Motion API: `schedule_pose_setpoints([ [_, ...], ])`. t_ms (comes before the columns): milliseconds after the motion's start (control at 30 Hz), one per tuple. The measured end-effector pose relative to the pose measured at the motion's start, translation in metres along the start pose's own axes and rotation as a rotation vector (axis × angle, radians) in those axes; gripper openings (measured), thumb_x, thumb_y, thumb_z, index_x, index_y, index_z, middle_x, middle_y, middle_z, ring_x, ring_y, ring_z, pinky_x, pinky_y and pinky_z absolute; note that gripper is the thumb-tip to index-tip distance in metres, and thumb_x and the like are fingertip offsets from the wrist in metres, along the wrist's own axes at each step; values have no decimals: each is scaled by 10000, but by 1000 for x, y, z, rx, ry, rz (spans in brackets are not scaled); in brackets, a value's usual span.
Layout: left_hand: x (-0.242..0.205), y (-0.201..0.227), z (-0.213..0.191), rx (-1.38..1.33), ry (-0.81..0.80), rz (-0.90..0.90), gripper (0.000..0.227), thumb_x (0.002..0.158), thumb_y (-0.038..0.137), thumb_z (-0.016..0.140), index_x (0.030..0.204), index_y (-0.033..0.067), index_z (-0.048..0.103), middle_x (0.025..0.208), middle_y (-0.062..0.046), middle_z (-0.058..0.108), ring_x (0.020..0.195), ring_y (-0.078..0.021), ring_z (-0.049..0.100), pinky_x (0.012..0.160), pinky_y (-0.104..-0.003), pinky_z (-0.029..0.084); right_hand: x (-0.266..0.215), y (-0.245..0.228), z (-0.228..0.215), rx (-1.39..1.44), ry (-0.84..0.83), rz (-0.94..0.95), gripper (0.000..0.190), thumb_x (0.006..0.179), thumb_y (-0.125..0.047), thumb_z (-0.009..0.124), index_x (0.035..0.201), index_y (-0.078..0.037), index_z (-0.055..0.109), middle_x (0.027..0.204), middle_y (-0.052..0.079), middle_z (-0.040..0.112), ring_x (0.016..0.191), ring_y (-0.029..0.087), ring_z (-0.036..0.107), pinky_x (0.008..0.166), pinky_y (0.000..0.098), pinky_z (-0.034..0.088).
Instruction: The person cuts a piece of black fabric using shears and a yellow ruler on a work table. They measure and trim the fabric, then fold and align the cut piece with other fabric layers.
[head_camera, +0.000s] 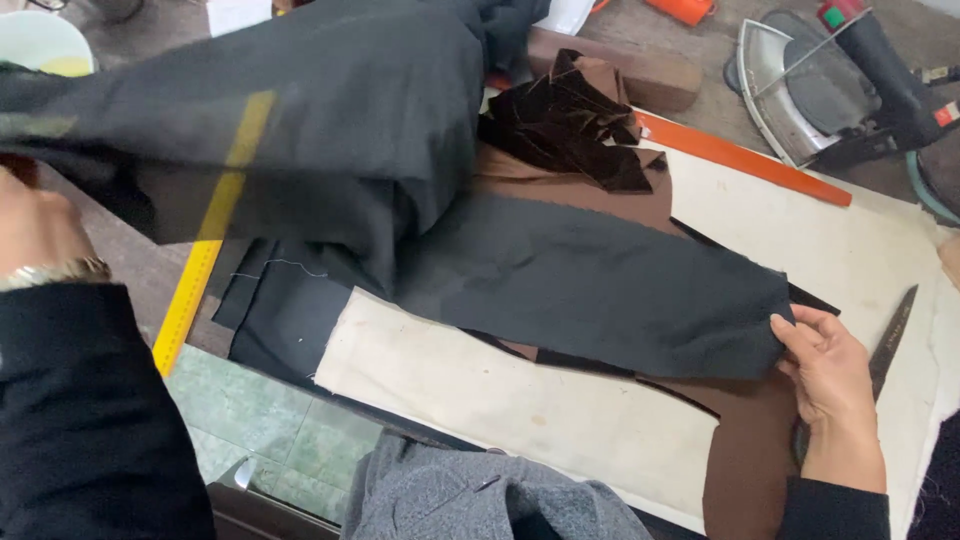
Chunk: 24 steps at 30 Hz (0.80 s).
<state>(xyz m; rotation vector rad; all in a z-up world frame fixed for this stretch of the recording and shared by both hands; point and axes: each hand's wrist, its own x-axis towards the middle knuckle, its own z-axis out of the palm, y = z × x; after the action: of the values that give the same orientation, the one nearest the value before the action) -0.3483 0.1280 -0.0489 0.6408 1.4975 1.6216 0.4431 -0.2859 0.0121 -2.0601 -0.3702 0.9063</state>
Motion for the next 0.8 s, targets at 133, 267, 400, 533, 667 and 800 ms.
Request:
schedule_pose_setpoints([
  [133, -52, -23, -3, 200, 52, 462, 334, 1007, 44, 638, 781, 208, 454, 821, 43, 509, 776, -75, 490, 734, -283, 511, 11, 13, -1, 6, 6, -24, 228, 942, -225, 662, 1142, -153, 577, 1015, -13, 639, 953, 88, 598, 758, 261, 478],
  [267, -165, 0, 42, 721, -133, 253, 449, 1012, 90, 611, 720, 215, 294, 710, 75, 262, 690, -79, 246, 582, -316, 210, 10, 9, 1, 13, 0, 6, 287, 942, -232, 653, 1193, -133, 557, 1016, -8, 631, 974, 93, 590, 789, 283, 488],
  [400, -236, 12, 92, 1196, -328, 750, 594, 788, 73, 679, 1339, -78, 515, 1217, -320, 453, 1086, -445, 462, 963, -495, 353, 12, 14, 1, 49, 2, -12, 141, 947, -245, 669, 1055, -196, 593, 963, -63, 639, 886, 51, 590, 725, 241, 479],
  [533, -332, 37, 170, 908, -650, 1299, 460, 801, -22, 544, 1230, 110, 643, 1352, -224, 464, 1282, -482, 402, 1081, -608, 328, 17, 19, 0, 26, 53, -7, 161, 922, -298, 701, 1008, -258, 570, 782, -136, 530, 714, -1, 504, 629, 214, 402],
  [667, -328, -1, 197, 1081, -777, 1372, 364, 989, 253, 689, 1335, 220, 585, 1558, -148, 188, 1434, -447, 115, 1020, -674, 374, 5, 10, 3, 20, 71, 19, 174, 915, -292, 700, 997, -265, 549, 888, -128, 586, 767, 2, 539, 623, 210, 409],
  [800, -290, -21, 197, 1058, -716, 946, 479, 777, -76, 495, 1250, -20, 554, 1315, -205, 447, 1137, -422, 473, 951, -482, 438, 2, 11, -1, 6, 56, 13, 160, 928, -285, 690, 936, -270, 531, 667, -139, 415, 593, -10, 400, 549, 202, 344],
])
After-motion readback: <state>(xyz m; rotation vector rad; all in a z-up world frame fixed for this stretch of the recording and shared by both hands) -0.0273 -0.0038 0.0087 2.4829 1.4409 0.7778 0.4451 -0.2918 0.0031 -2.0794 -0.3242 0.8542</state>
